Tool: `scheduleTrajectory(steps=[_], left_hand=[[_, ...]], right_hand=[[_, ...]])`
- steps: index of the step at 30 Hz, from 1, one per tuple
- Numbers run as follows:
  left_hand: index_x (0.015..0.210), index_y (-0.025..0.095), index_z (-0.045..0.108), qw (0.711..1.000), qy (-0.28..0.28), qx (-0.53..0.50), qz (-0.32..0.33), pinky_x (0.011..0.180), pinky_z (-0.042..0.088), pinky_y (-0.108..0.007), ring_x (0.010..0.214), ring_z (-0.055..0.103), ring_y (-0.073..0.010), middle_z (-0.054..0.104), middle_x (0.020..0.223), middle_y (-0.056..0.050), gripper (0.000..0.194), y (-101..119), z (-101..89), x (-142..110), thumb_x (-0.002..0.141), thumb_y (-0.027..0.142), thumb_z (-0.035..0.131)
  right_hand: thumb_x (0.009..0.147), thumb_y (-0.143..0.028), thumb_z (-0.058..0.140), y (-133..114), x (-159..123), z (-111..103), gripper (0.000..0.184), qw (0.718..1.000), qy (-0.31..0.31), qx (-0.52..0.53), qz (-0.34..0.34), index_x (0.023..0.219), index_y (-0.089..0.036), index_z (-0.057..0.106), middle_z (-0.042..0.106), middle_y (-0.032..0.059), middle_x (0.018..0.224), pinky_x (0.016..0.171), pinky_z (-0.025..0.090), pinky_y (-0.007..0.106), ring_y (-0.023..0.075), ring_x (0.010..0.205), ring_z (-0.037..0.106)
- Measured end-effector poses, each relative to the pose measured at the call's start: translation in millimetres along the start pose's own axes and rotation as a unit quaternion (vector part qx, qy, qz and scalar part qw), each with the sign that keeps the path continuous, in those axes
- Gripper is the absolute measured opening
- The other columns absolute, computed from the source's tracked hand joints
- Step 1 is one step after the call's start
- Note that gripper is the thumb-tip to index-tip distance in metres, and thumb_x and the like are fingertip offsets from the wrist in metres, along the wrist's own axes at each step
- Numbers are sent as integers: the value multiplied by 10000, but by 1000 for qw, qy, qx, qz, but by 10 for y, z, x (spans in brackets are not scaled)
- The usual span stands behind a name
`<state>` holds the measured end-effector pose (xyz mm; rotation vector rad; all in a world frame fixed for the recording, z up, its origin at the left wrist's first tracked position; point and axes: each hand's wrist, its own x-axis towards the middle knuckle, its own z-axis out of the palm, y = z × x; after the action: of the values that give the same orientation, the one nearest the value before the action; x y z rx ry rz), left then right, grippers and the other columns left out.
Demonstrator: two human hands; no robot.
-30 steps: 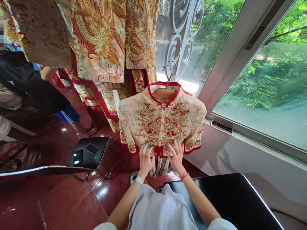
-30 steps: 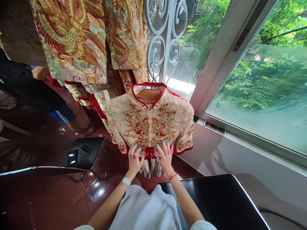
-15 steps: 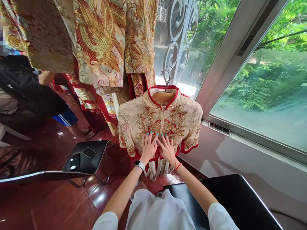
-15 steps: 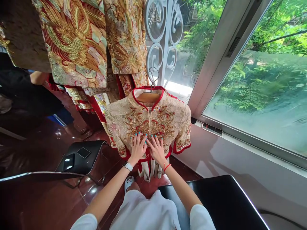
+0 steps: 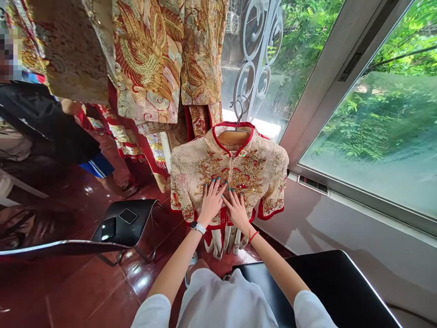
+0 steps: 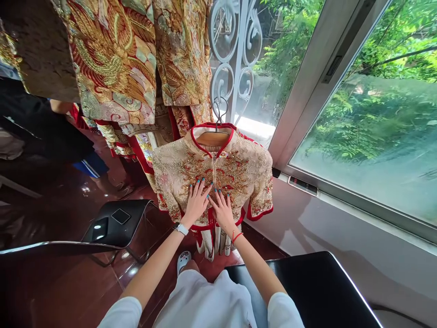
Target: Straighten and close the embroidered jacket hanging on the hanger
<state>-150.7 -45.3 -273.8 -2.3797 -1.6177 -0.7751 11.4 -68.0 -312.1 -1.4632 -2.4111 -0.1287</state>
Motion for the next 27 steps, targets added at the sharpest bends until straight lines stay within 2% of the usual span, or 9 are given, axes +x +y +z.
scheduleTrajectory(steps=[3,7,11,13,15,18,19,23,27], left_hand=[[1560,274,398,1000,-7,15,-4,1224,280,-593,1516,328,-325,322,1654,-106,650,-7,106,-185,931,123,464],[1530,239,450,999,-45,22,-5,1204,324,-584,1484,391,-317,414,1605,-131,644,-38,312,-633,903,91,468],[1539,241,430,1000,-13,1,-13,1194,338,-596,1502,357,-326,399,1611,-148,650,-70,330,-895,910,82,464],[1540,247,425,998,45,-19,-31,1203,319,-605,1524,303,-337,362,1629,-154,631,-121,209,-870,927,104,472],[1553,230,395,989,125,-38,-73,1225,269,-615,1550,226,-343,304,1653,-168,628,-224,16,-764,939,132,482],[1592,170,268,956,236,-78,-154,1256,211,-583,1574,136,-328,179,1683,-210,671,-461,-308,-547,958,189,486],[1598,152,231,945,257,-95,-177,1262,209,-562,1577,126,-321,151,1686,-222,688,-547,-395,-482,964,220,490],[1589,125,219,934,238,-153,-217,1265,231,-515,1570,165,-312,182,1674,-233,702,-816,-521,-356,977,334,491],[1571,117,276,941,200,-176,-208,1244,299,-494,1524,314,-293,351,1613,-224,616,-918,-429,-375,997,297,408]], right_hand=[[901,-113,485,-39,-118,96,711,1000,5,-2,10,1582,-266,351,293,115,1663,1227,207,613,322,1540,258],[856,-52,473,-77,-350,196,723,1000,0,1,-1,1548,-254,419,315,106,1656,1227,247,589,313,1537,270],[869,-55,427,10,-474,31,654,998,39,41,-21,1488,-253,502,392,88,1620,1220,292,570,296,1521,315],[892,-83,415,164,-445,-185,605,992,111,62,-2,1454,-272,537,436,79,1592,1215,300,580,304,1507,339],[910,-131,435,411,-356,-470,541,971,221,78,37,1409,-292,569,460,78,1568,1204,312,589,320,1490,362],[934,-233,454,897,-162,-924,491,902,394,97,149,1416,-268,541,431,90,1574,1192,316,607,314,1481,368],[941,-283,457,1064,-99,-1050,523,882,416,115,189,1460,-242,494,415,107,1584,1195,307,612,313,1486,358],[961,-417,428,1562,53,-1302,623,859,384,218,260,1546,-206,381,436,135,1576,1208,310,548,279,1464,405],[973,-498,397,1653,66,-1264,637,856,346,271,273,1530,-189,414,478,159,1543,1167,377,509,277,1402,484]])
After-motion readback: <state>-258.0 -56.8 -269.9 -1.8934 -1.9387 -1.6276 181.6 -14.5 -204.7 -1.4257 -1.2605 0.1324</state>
